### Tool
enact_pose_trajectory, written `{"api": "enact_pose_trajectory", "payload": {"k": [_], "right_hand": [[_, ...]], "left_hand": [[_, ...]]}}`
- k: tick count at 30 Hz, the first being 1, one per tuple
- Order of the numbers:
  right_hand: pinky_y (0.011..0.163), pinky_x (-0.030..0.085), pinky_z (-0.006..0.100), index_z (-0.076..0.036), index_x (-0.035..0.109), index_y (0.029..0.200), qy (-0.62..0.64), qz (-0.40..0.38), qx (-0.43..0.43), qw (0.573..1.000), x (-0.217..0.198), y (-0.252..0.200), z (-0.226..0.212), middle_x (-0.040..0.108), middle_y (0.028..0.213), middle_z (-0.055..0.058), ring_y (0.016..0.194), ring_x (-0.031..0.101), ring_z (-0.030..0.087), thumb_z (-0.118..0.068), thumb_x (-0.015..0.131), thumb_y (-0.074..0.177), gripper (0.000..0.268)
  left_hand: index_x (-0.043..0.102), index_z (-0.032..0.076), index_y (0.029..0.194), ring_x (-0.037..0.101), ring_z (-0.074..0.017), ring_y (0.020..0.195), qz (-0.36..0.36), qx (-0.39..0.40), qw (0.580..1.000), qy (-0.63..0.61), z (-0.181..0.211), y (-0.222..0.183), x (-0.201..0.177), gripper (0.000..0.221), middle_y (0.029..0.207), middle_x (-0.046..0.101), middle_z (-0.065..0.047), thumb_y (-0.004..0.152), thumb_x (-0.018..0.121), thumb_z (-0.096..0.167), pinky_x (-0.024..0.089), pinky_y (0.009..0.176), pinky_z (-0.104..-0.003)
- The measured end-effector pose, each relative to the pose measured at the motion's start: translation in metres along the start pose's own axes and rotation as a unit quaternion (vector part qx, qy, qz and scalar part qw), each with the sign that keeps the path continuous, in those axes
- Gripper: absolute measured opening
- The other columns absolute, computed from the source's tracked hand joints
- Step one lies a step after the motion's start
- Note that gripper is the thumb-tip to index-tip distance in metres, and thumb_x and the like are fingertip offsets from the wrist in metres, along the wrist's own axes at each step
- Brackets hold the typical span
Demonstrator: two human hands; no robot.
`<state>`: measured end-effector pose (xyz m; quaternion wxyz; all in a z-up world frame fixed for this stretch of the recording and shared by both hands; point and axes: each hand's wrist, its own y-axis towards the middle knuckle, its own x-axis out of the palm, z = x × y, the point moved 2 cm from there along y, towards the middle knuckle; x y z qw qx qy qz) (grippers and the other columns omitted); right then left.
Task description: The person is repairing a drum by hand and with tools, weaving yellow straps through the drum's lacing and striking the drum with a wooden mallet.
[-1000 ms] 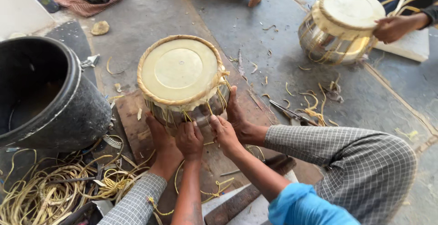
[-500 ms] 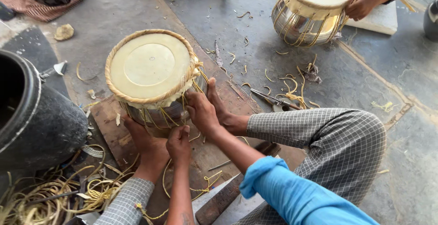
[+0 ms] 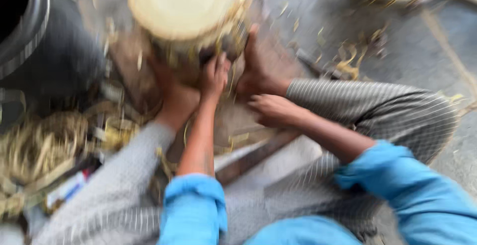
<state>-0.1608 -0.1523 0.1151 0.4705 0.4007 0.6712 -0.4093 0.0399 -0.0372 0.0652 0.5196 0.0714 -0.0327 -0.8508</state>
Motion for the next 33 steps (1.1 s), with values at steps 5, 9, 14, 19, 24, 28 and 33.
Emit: {"api": "enact_pose_trajectory", "payload": {"k": [5, 9, 14, 19, 24, 28, 33], "right_hand": [[0.075, 0.052, 0.052, -0.018, 0.047, 0.14, -0.103, -0.212, 0.041, 0.971, 0.048, -0.063, -0.036, 0.057, 0.124, 0.009, 0.112, 0.058, 0.034, -0.04, 0.092, 0.052, 0.102], [0.069, 0.056, 0.048, -0.013, 0.054, 0.129, -0.042, -0.144, -0.007, 0.989, 0.057, -0.055, -0.035, 0.06, 0.114, 0.014, 0.097, 0.067, 0.034, -0.016, 0.077, 0.077, 0.057], [0.083, 0.053, 0.049, -0.01, 0.058, 0.114, 0.071, -0.201, 0.039, 0.976, -0.019, -0.079, -0.031, 0.063, 0.109, 0.014, 0.099, 0.066, 0.037, -0.02, 0.077, 0.069, 0.05], [0.087, 0.055, 0.038, -0.012, 0.06, 0.129, 0.261, -0.137, 0.162, 0.942, -0.144, -0.123, -0.029, 0.071, 0.103, 0.01, 0.097, 0.07, 0.023, -0.036, 0.084, 0.072, 0.067], [0.078, 0.055, 0.038, -0.009, 0.055, 0.136, 0.444, 0.026, 0.161, 0.881, -0.195, -0.11, -0.021, 0.068, 0.1, 0.012, 0.092, 0.064, 0.022, -0.037, 0.078, 0.08, 0.067], [0.078, 0.056, 0.038, -0.012, 0.053, 0.139, 0.359, 0.154, 0.201, 0.899, -0.239, -0.083, 0.006, 0.068, 0.1, 0.013, 0.09, 0.066, 0.024, -0.035, 0.077, 0.079, 0.068], [0.08, 0.056, 0.041, -0.018, 0.046, 0.145, 0.185, 0.348, 0.039, 0.918, -0.299, -0.039, 0.035, 0.066, 0.106, 0.014, 0.093, 0.067, 0.029, -0.036, 0.077, 0.081, 0.073]], "left_hand": [[0.07, 0.005, 0.084, 0.067, -0.0169, 0.065, 0.06, 0.113, 0.988, 0.088, 0.001, 0.031, -0.022, 0.048, 0.07, 0.07, -0.003, 0.106, 0.053, 0.043, 0.052, 0.064, -0.035], [0.067, 0.004, 0.082, 0.054, -0.0141, 0.055, 0.044, 0.029, 0.998, 0.046, 0.001, 0.024, -0.045, 0.049, 0.063, 0.059, -0.005, 0.109, 0.055, 0.042, 0.042, 0.055, -0.033], [0.068, 0.006, 0.082, 0.05, -0.0072, 0.047, 0.064, 0.012, 0.998, -0.023, -0.019, -0.005, -0.059, 0.046, 0.064, 0.063, 0.0, 0.103, 0.056, 0.045, 0.038, 0.045, -0.027], [0.071, 0.004, 0.081, 0.044, -0.0072, 0.046, 0.047, -0.059, 0.98, -0.185, -0.031, -0.015, -0.034, 0.058, 0.055, 0.05, 0.001, 0.106, 0.053, 0.053, 0.033, 0.044, -0.026], [0.058, 0.006, 0.06, 0.047, -0.0097, 0.045, 0.098, 0.042, 0.985, -0.134, -0.023, -0.025, -0.011, 0.068, 0.05, 0.051, 0.0, 0.106, 0.047, 0.055, 0.035, 0.046, -0.028], [0.043, 0.007, 0.054, 0.046, -0.0139, 0.051, 0.117, 0.09, 0.986, -0.072, -0.002, -0.035, -0.016, 0.07, 0.051, 0.044, -0.001, 0.11, 0.047, 0.049, 0.035, 0.054, -0.032], [0.04, 0.007, 0.056, 0.045, -0.0151, 0.053, 0.119, 0.085, 0.988, -0.059, 0.008, -0.046, -0.022, 0.067, 0.052, 0.043, -0.002, 0.109, 0.046, 0.048, 0.035, 0.057, -0.033]]}}
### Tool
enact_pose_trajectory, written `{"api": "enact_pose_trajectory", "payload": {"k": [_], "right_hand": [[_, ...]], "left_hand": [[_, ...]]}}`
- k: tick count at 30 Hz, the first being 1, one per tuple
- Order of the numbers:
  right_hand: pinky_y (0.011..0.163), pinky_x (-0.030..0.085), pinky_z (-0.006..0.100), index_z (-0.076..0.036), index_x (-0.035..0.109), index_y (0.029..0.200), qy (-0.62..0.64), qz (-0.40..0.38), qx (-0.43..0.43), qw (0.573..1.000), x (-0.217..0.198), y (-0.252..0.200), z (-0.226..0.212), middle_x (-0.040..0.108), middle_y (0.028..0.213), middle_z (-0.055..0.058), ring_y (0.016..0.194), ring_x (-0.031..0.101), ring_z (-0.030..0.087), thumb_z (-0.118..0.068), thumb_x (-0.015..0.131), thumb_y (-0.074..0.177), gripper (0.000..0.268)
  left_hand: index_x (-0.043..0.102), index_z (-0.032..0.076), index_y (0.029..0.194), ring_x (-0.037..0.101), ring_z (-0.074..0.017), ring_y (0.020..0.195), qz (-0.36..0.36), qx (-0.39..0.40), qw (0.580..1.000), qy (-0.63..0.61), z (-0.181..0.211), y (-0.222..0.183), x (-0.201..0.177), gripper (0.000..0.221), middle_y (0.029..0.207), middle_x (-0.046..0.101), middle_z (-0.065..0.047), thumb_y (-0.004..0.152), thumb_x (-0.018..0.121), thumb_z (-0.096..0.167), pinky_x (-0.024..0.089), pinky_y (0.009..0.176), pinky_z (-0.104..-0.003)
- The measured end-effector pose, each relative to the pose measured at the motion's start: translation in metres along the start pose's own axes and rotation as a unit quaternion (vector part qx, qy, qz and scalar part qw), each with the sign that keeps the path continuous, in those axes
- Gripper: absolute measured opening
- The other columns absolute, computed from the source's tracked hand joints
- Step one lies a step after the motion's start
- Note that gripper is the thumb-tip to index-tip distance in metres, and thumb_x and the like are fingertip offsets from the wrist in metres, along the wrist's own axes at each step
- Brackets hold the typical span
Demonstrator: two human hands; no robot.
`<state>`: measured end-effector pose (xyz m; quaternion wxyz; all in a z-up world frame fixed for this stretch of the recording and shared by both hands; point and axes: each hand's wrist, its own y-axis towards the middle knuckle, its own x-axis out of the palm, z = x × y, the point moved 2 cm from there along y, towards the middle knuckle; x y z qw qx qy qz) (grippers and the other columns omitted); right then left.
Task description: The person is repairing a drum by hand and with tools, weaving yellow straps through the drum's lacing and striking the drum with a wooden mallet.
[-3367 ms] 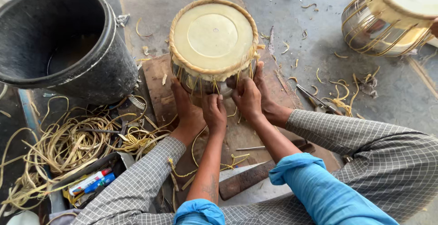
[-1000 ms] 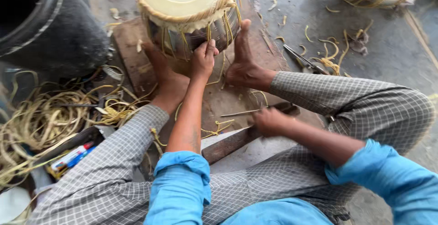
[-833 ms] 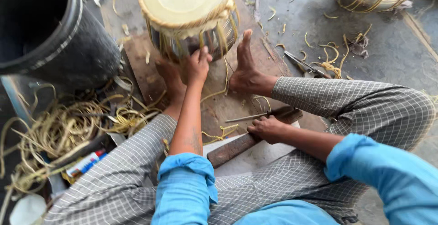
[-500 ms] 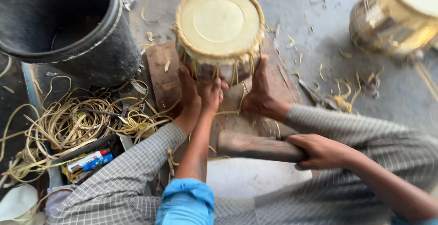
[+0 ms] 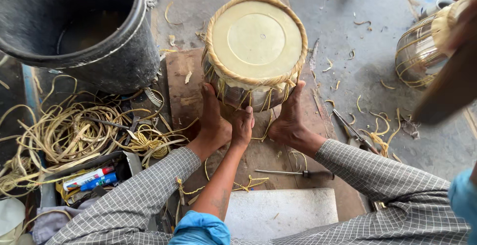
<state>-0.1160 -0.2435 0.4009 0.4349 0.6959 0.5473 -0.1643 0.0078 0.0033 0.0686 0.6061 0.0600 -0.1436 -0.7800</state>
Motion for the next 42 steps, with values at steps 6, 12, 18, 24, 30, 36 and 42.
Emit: {"api": "enact_pose_trajectory", "payload": {"k": [6, 12, 18, 24, 30, 36, 42], "right_hand": [[0.082, 0.056, 0.045, -0.027, 0.039, 0.152, -0.162, -0.18, 0.009, 0.97, 0.116, -0.003, -0.008, 0.064, 0.113, 0.016, 0.096, 0.068, 0.034, -0.037, 0.077, 0.083, 0.079], [0.076, 0.056, 0.046, -0.022, 0.046, 0.15, -0.093, -0.246, 0.063, 0.963, 0.128, -0.042, -0.029, 0.065, 0.102, 0.016, 0.088, 0.069, 0.034, -0.03, 0.08, 0.084, 0.075], [0.062, 0.053, 0.034, -0.012, 0.068, 0.117, -0.055, -0.04, -0.14, 0.988, 0.027, 0.033, -0.059, 0.069, 0.096, 0.008, 0.073, 0.065, 0.017, -0.044, 0.056, 0.103, 0.036], [0.074, 0.054, 0.052, -0.031, 0.036, 0.155, -0.112, -0.219, -0.015, 0.969, 0.146, -0.005, -0.038, 0.059, 0.097, 0.022, 0.085, 0.064, 0.04, -0.029, 0.071, 0.084, 0.078], [0.075, 0.054, 0.044, -0.022, 0.039, 0.154, -0.015, -0.135, 0.048, 0.99, 0.124, -0.022, -0.07, 0.06, 0.1, 0.017, 0.085, 0.063, 0.033, -0.015, 0.083, 0.082, 0.085], [0.083, 0.053, 0.04, -0.015, 0.028, 0.159, -0.078, -0.029, -0.091, 0.992, 0.095, 0.0, -0.077, 0.06, 0.118, 0.018, 0.098, 0.063, 0.031, -0.018, 0.073, 0.08, 0.092], [0.082, 0.051, 0.05, -0.025, 0.028, 0.161, -0.082, -0.265, 0.118, 0.953, 0.195, -0.037, -0.017, 0.063, 0.102, 0.021, 0.092, 0.065, 0.04, -0.016, 0.076, 0.08, 0.094]], "left_hand": [[0.041, 0.005, 0.067, 0.041, -0.0155, 0.059, -0.011, -0.06, 0.997, -0.045, -0.035, -0.01, 0.003, 0.056, 0.061, 0.041, -0.002, 0.109, 0.05, 0.041, 0.033, 0.057, -0.035], [0.047, 0.004, 0.083, 0.046, -0.0157, 0.073, 0.023, 0.028, 0.993, 0.109, -0.056, -0.022, 0.003, 0.048, 0.076, 0.048, -0.004, 0.115, 0.039, 0.039, 0.036, 0.066, -0.033], [0.04, 0.005, 0.067, 0.036, -0.0135, 0.058, -0.023, -0.138, 0.99, -0.027, -0.049, -0.019, 0.006, 0.059, 0.061, 0.038, -0.002, 0.11, 0.047, 0.045, 0.03, 0.054, -0.035], [0.053, -0.003, 0.09, 0.051, -0.0303, 0.075, 0.061, 0.13, 0.971, 0.191, -0.065, -0.01, 0.005, 0.064, 0.078, 0.053, -0.018, 0.116, 0.038, 0.053, 0.039, 0.069, -0.038], [0.044, 0.002, 0.073, 0.044, -0.0209, 0.063, -0.006, -0.012, 0.996, 0.094, -0.067, -0.007, 0.001, 0.067, 0.067, 0.042, -0.008, 0.111, 0.041, 0.057, 0.033, 0.06, -0.039], [0.038, 0.006, 0.061, 0.037, -0.017, 0.054, -0.034, -0.15, 0.987, 0.044, -0.067, -0.014, 0.009, 0.068, 0.054, 0.035, -0.002, 0.106, 0.043, 0.058, 0.03, 0.053, -0.04], [0.051, 0.005, 0.076, 0.044, -0.016, 0.057, 0.007, -0.074, 0.996, 0.052, -0.108, -0.001, 0.004, 0.053, 0.061, 0.044, -0.001, 0.108, 0.05, 0.047, 0.034, 0.056, -0.037]]}}
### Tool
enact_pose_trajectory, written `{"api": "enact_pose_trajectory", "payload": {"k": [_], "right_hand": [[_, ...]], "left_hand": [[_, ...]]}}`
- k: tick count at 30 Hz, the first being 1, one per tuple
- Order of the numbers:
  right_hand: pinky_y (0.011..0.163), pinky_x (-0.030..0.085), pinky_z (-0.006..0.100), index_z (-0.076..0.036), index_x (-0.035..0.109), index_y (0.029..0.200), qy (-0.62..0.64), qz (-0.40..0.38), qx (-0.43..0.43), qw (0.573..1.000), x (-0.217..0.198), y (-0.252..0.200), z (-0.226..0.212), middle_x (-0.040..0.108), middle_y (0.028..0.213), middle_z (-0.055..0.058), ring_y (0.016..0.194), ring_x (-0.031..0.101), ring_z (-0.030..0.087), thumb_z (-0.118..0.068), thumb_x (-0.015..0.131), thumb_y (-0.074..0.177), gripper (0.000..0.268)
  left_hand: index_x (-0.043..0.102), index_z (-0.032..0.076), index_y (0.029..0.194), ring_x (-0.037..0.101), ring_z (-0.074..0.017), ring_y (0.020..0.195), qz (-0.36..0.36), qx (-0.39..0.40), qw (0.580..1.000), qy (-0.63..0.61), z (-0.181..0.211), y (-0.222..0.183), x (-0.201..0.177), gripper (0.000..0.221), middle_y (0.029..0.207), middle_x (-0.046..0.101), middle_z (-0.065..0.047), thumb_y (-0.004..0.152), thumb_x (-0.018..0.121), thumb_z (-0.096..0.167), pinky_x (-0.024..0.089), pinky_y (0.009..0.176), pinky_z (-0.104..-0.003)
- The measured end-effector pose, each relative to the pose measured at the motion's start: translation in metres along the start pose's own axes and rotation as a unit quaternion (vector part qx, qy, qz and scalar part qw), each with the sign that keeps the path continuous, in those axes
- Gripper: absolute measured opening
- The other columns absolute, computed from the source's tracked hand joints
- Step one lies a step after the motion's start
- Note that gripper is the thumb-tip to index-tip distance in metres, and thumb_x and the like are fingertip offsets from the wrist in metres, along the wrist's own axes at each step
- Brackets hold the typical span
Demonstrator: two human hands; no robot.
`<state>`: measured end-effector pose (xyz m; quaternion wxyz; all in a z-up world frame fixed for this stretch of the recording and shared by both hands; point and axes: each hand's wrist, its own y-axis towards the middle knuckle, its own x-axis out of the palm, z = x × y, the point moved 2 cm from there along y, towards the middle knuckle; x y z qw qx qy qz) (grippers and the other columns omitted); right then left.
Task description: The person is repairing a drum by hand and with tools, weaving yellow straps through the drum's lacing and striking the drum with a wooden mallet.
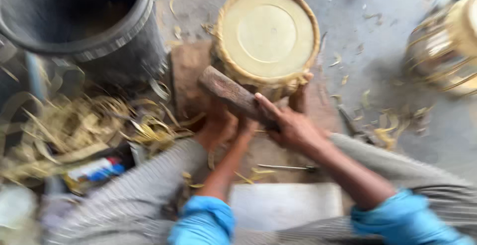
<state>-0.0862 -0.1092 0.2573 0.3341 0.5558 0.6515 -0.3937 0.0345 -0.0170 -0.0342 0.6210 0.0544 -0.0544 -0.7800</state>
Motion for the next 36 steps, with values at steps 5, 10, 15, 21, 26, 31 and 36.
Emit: {"api": "enact_pose_trajectory", "payload": {"k": [5, 10, 15, 21, 26, 31, 36], "right_hand": [[0.095, 0.052, 0.046, -0.005, 0.043, 0.144, 0.167, -0.021, -0.098, 0.981, 0.035, -0.088, 0.057, 0.065, 0.126, 0.024, 0.116, 0.066, 0.041, -0.006, 0.077, 0.07, 0.081], [0.099, 0.05, 0.046, -0.012, 0.047, 0.138, 0.07, -0.264, 0.035, 0.961, 0.134, -0.165, 0.117, 0.065, 0.124, 0.017, 0.119, 0.059, 0.037, -0.004, 0.073, 0.069, 0.074], [0.091, 0.056, 0.042, -0.006, 0.06, 0.128, 0.028, -0.22, 0.042, 0.974, 0.144, -0.083, 0.127, 0.067, 0.115, 0.016, 0.106, 0.065, 0.031, -0.006, 0.064, 0.085, 0.043], [0.078, 0.059, 0.034, -0.001, 0.062, 0.11, 0.213, 0.34, 0.025, 0.916, 0.098, 0.048, 0.083, 0.071, 0.099, 0.012, 0.089, 0.073, 0.022, -0.004, 0.07, 0.088, 0.024], [0.067, 0.057, 0.033, -0.001, 0.057, 0.098, 0.25, 0.446, 0.071, 0.856, 0.092, 0.073, 0.048, 0.068, 0.085, 0.009, 0.075, 0.072, 0.021, -0.002, 0.075, 0.085, 0.022], [0.06, 0.047, 0.043, -0.001, 0.05, 0.081, 0.144, 0.452, 0.068, 0.878, 0.07, 0.064, 0.048, 0.055, 0.071, 0.015, 0.062, 0.057, 0.032, -0.002, 0.074, 0.077, 0.024], [0.062, 0.046, 0.043, 0.0, 0.051, 0.08, 0.117, 0.424, 0.047, 0.897, 0.077, 0.063, 0.053, 0.053, 0.073, 0.015, 0.067, 0.057, 0.032, -0.004, 0.072, 0.075, 0.022]], "left_hand": [[0.058, 0.004, 0.091, 0.044, -0.0108, 0.058, -0.083, -0.113, 0.968, -0.206, -0.004, 0.006, -0.02, 0.04, 0.067, 0.049, 0.001, 0.111, 0.055, 0.039, 0.034, 0.055, -0.029], [0.06, 0.008, 0.104, 0.044, -0.0045, 0.058, -0.082, -0.101, 0.958, -0.257, 0.031, -0.011, -0.029, 0.023, 0.069, 0.05, 0.004, 0.109, 0.06, 0.03, 0.034, 0.053, -0.02], [0.055, 0.01, 0.099, 0.046, -0.0073, 0.055, -0.043, -0.023, 0.974, -0.222, 0.065, -0.007, -0.018, 0.019, 0.065, 0.049, 0.004, 0.106, 0.056, 0.028, 0.038, 0.051, -0.024], [0.056, 0.007, 0.099, 0.056, -0.0101, 0.06, -0.026, 0.004, 0.993, -0.114, 0.088, -0.023, -0.011, 0.019, 0.067, 0.057, -0.001, 0.109, 0.051, 0.023, 0.045, 0.057, -0.027], [0.055, 0.005, 0.096, 0.066, -0.0226, 0.071, 0.018, 0.051, 0.999, -0.001, 0.114, -0.028, -0.014, 0.022, 0.077, 0.063, -0.01, 0.109, 0.05, 0.022, 0.051, 0.066, -0.037], [0.061, 0.003, 0.101, 0.058, -0.0443, 0.094, 0.123, 0.248, 0.916, 0.289, 0.136, -0.035, -0.013, 0.019, 0.099, 0.062, -0.021, 0.104, 0.053, 0.02, 0.043, 0.08, -0.052], [0.061, 0.001, 0.109, 0.06, -0.0436, 0.097, 0.093, 0.157, 0.967, 0.178, 0.124, -0.025, -0.009, 0.022, 0.103, 0.062, -0.022, 0.107, 0.052, 0.022, 0.047, 0.082, -0.051]]}}
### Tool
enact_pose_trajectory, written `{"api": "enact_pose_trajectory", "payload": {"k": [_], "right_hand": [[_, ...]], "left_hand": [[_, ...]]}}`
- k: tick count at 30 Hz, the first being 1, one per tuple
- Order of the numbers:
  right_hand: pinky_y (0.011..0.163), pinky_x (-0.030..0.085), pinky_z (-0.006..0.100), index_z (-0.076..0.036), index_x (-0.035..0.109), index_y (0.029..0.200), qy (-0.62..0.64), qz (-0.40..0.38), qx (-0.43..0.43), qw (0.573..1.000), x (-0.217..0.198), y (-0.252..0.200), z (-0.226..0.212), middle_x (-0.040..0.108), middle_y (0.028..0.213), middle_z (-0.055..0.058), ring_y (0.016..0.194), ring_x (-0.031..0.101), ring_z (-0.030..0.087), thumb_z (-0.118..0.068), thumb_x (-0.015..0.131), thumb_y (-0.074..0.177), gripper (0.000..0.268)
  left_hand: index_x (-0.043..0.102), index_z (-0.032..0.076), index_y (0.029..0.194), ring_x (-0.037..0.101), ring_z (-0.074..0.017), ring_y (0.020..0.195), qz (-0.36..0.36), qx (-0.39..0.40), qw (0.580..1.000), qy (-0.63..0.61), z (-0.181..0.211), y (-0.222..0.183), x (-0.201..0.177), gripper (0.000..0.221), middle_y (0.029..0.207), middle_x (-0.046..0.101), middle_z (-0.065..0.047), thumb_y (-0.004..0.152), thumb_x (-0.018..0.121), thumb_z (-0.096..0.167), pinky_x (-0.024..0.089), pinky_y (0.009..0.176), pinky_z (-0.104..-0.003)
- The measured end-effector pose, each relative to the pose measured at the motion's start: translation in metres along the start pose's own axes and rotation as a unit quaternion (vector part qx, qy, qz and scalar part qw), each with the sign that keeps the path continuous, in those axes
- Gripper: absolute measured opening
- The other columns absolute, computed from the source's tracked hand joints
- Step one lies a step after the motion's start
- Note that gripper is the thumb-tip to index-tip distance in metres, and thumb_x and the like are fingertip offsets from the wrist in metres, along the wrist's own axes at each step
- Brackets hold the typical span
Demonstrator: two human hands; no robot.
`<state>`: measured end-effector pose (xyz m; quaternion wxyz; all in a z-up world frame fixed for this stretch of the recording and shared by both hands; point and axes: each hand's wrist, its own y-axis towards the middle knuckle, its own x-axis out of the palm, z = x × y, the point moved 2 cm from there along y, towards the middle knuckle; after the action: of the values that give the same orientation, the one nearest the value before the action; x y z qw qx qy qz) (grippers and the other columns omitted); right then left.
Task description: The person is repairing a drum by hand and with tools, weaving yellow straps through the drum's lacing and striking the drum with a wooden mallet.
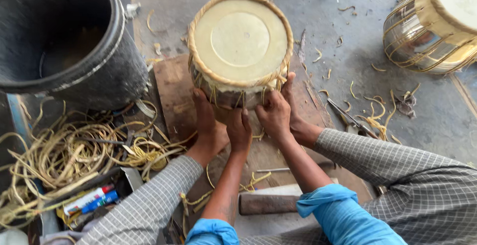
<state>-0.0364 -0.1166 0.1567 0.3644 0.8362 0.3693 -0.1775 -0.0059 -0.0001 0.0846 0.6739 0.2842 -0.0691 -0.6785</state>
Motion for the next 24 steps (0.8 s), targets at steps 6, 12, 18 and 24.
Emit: {"api": "enact_pose_trajectory", "payload": {"k": [6, 12, 18, 24], "right_hand": [[0.065, 0.056, 0.028, -0.008, 0.06, 0.094, 0.413, -0.121, 0.231, 0.873, 0.034, -0.026, 0.037, 0.062, 0.086, -0.003, 0.078, 0.064, 0.009, -0.019, 0.061, 0.093, 0.011], [0.05, 0.041, 0.026, -0.008, 0.053, 0.087, 0.481, -0.123, 0.307, 0.812, 0.036, -0.051, 0.064, 0.051, 0.072, 0.001, 0.06, 0.047, 0.012, -0.035, 0.058, 0.113, 0.038], [0.066, 0.056, 0.028, -0.009, 0.06, 0.096, 0.515, -0.143, 0.318, 0.783, 0.03, -0.054, 0.052, 0.063, 0.088, 0.0, 0.078, 0.062, 0.009, -0.023, 0.058, 0.102, 0.015], [0.069, 0.055, 0.039, -0.006, 0.054, 0.116, 0.18, -0.034, 0.126, 0.975, 0.005, 0.009, 0.018, 0.065, 0.09, 0.012, 0.08, 0.068, 0.028, -0.01, 0.065, 0.084, 0.033]], "left_hand": [[0.06, 0.005, 0.104, 0.061, -0.0429, 0.097, -0.018, 0.022, 0.998, 0.048, -0.001, 0.007, -0.008, 0.018, 0.101, 0.062, -0.021, 0.107, 0.053, 0.021, 0.049, 0.079, -0.051], [0.062, 0.007, 0.101, 0.062, -0.0414, 0.096, -0.047, 0.063, 0.979, 0.189, 0.002, 0.006, -0.018, 0.011, 0.101, 0.062, -0.019, 0.1, 0.062, 0.019, 0.051, 0.078, -0.052], [0.065, 0.006, 0.114, 0.064, -0.0401, 0.104, -0.089, 0.07, 0.993, -0.012, -0.02, -0.029, 0.01, 0.026, 0.115, 0.068, -0.017, 0.089, 0.065, 0.013, 0.053, 0.082, -0.048], [0.073, 0.007, 0.099, 0.068, -0.0321, 0.086, -0.098, -0.051, 0.994, -0.02, -0.018, -0.02, 0.003, 0.015, 0.092, 0.071, -0.014, 0.097, 0.069, 0.021, 0.053, 0.076, -0.042]]}}
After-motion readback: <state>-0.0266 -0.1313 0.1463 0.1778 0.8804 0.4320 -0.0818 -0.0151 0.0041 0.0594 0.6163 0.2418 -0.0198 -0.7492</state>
